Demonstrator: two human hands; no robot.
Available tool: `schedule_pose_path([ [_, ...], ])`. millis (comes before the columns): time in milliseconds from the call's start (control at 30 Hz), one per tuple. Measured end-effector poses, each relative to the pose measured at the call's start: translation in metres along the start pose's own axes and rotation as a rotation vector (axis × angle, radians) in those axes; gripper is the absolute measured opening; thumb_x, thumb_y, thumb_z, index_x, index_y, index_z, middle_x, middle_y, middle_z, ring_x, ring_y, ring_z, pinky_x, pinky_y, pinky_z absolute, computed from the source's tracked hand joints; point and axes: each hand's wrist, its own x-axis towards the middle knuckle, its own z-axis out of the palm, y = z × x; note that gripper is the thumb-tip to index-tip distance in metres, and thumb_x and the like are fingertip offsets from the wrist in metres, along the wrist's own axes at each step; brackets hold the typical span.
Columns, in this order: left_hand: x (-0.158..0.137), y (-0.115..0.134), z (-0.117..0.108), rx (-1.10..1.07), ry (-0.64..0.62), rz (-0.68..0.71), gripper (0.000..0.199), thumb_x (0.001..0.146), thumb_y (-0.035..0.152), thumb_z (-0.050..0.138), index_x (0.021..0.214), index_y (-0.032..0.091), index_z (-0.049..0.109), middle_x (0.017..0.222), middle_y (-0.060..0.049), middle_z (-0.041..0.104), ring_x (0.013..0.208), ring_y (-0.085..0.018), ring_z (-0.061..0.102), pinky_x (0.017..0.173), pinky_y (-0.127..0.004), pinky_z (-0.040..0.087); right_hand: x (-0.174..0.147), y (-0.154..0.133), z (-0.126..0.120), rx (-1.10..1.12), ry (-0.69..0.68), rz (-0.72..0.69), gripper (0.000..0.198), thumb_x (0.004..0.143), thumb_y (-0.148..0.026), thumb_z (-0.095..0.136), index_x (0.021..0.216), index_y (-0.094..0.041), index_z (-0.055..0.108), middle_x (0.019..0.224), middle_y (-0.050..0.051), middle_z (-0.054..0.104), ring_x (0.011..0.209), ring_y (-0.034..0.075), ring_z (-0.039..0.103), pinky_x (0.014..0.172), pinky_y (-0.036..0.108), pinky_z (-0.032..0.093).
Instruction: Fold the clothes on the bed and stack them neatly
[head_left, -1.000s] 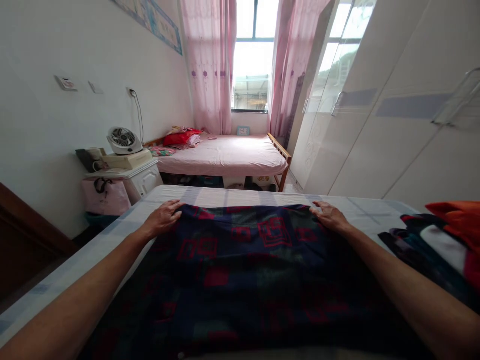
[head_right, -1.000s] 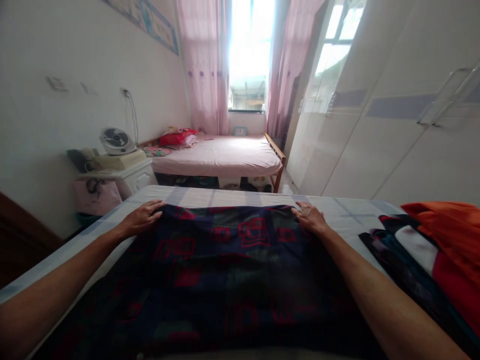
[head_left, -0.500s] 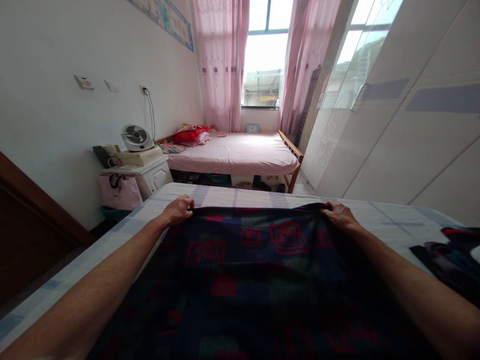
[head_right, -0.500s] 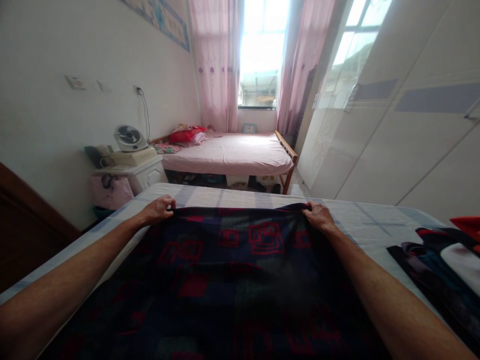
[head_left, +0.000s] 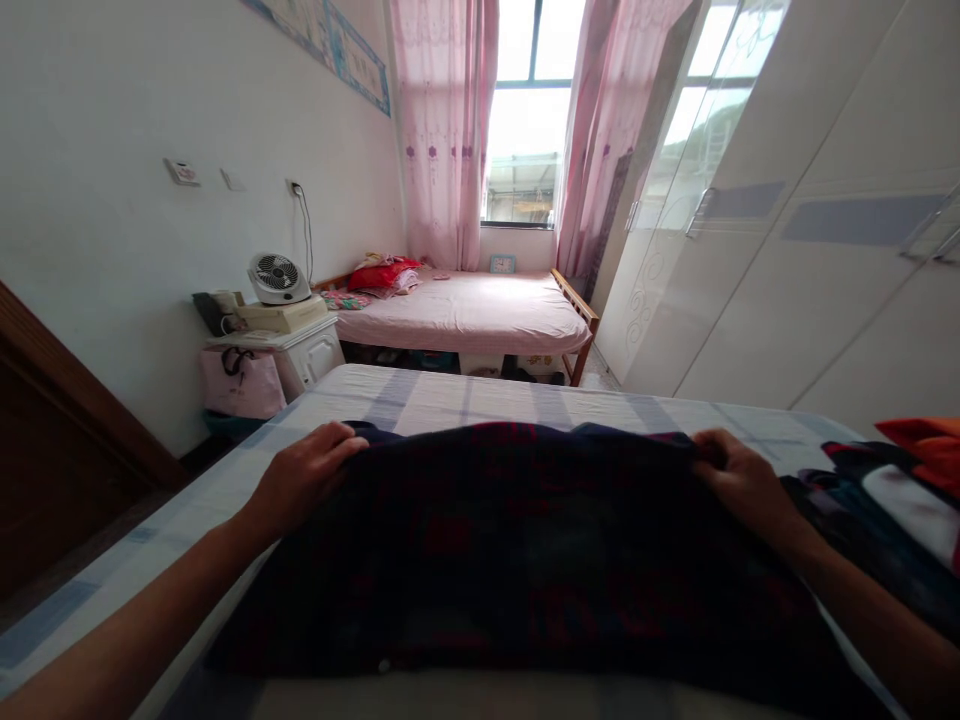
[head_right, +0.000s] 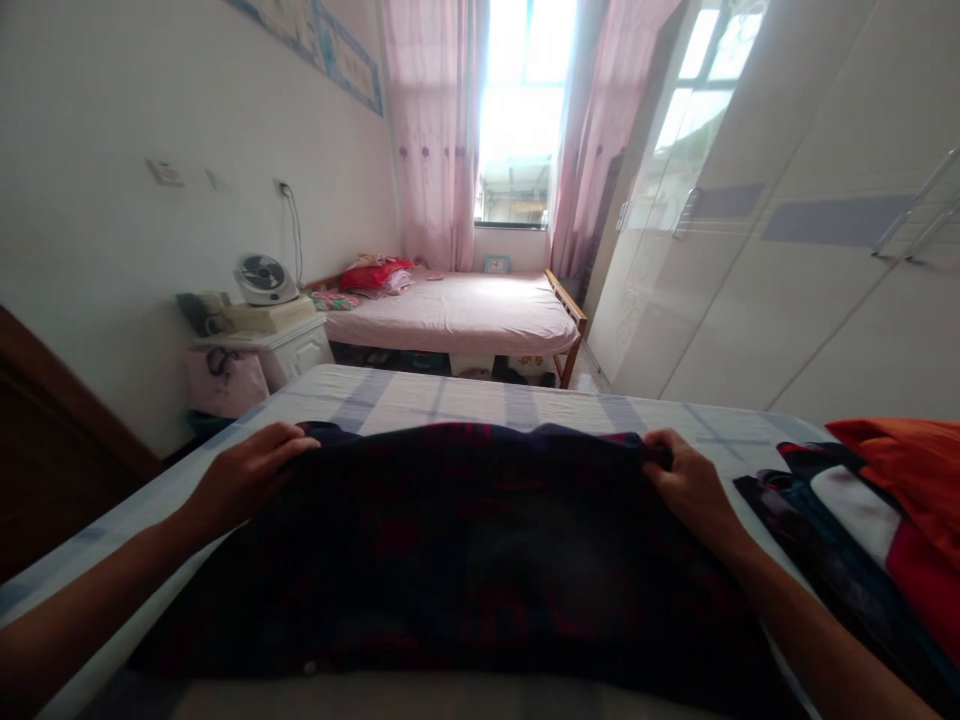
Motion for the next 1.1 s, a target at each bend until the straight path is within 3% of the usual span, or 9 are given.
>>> schedule_pose_path([
  [100, -0.034, 0.013, -0.001, -0.009, -0.041, 0.153, 0.027, 0.091, 0.02, 0.039, 0.105, 0.021, 0.061, 0.101, -0.006, 0.061, 0.087, -0.017, 0.061, 0.073, -0.025, 0.049, -0.036, 0.015, 0.001, -0.033, -0.131, -0.009, 0.023, 0.066, -0.033, 0.05, 0.086, -0.023, 0.055, 0.082, 0.003, 0.067, 0.076, 0.025, 0.064, 0.07, 0.035, 0.046],
  [200, -0.045, 0.02, 0.002, 0.004, -0.079, 0.178, 0.028, 0.09, 0.015, 0.04, 0.105, 0.021, 0.063, 0.099, -0.006, 0.062, 0.088, -0.017, 0.061, 0.075, -0.026, 0.05, -0.053, 0.02, 0.005, -0.075, -0.167, -0.026, 0.023, 0.066, -0.033, 0.048, 0.086, -0.024, 0.055, 0.084, 0.004, 0.068, 0.079, 0.026, 0.065, 0.071, 0.036, 0.046],
  [333, -0.045, 0.022, 0.003, 0.023, -0.132, 0.11, 0.029, 0.087, 0.012, 0.043, 0.106, 0.02, 0.064, 0.101, -0.008, 0.063, 0.091, -0.019, 0.061, 0.078, -0.03, 0.051, -0.06, 0.017, 0.002, -0.142, -0.105, -0.062, 0.03, 0.068, -0.034, 0.046, 0.093, -0.021, 0.056, 0.091, 0.008, 0.068, 0.083, 0.028, 0.064, 0.074, 0.039, 0.047],
  [533, -0.043, 0.026, -0.009, -0.13, -0.341, -0.017, 0.041, 0.076, 0.007, 0.046, 0.11, 0.022, 0.064, 0.109, -0.006, 0.062, 0.097, -0.019, 0.06, 0.087, -0.03, 0.049, -0.061, 0.01, -0.01, -0.05, -0.377, -0.062, 0.036, 0.075, -0.044, 0.048, 0.103, -0.024, 0.06, 0.11, 0.006, 0.066, 0.101, 0.025, 0.061, 0.087, 0.035, 0.047],
  [633, -0.027, 0.022, -0.011, -0.182, -0.299, -0.133, 0.032, 0.084, 0.024, 0.044, 0.109, 0.022, 0.065, 0.12, -0.005, 0.059, 0.104, -0.02, 0.059, 0.09, -0.03, 0.048, -0.044, -0.007, -0.007, -0.108, -0.247, -0.008, 0.045, 0.081, -0.051, 0.04, 0.109, -0.022, 0.06, 0.113, 0.007, 0.065, 0.102, 0.027, 0.061, 0.089, 0.039, 0.046],
  [733, -0.002, 0.011, 0.001, -0.168, -0.289, -0.163, 0.038, 0.086, 0.023, 0.037, 0.114, 0.019, 0.063, 0.126, -0.007, 0.057, 0.114, -0.021, 0.053, 0.1, -0.033, 0.042, -0.02, -0.037, 0.01, -0.181, -0.161, -0.116, 0.046, 0.083, -0.046, 0.04, 0.112, -0.017, 0.06, 0.116, 0.011, 0.063, 0.105, 0.029, 0.059, 0.093, 0.042, 0.043],
  [900, 0.029, -0.014, 0.034, -0.171, -0.412, -0.122, 0.047, 0.076, 0.012, 0.042, 0.12, 0.019, 0.06, 0.126, -0.007, 0.059, 0.126, -0.023, 0.043, 0.109, -0.039, 0.029, 0.003, -0.092, 0.063, -0.116, -0.333, -0.479, 0.044, 0.087, -0.04, 0.041, 0.123, -0.019, 0.055, 0.127, 0.01, 0.058, 0.12, 0.025, 0.049, 0.101, 0.038, 0.037],
  [1033, 0.035, -0.025, 0.044, -0.215, -0.427, -0.141, 0.046, 0.074, 0.018, 0.048, 0.119, 0.02, 0.06, 0.111, -0.008, 0.065, 0.107, -0.023, 0.056, 0.099, -0.038, 0.04, 0.01, -0.111, 0.102, -0.215, -0.413, -0.503, 0.047, 0.088, -0.042, 0.043, 0.128, -0.02, 0.053, 0.127, 0.011, 0.058, 0.129, 0.029, 0.039, 0.104, 0.046, 0.029],
  [1100, 0.036, -0.027, 0.041, -0.252, -0.432, -0.144, 0.032, 0.076, 0.024, 0.05, 0.102, 0.021, 0.068, 0.103, -0.007, 0.066, 0.1, -0.022, 0.058, 0.095, -0.035, 0.042, 0.013, -0.111, 0.112, -0.262, -0.452, -0.511, 0.042, 0.085, -0.041, 0.048, 0.12, -0.02, 0.059, 0.117, 0.011, 0.063, 0.12, 0.03, 0.047, 0.099, 0.046, 0.033],
])
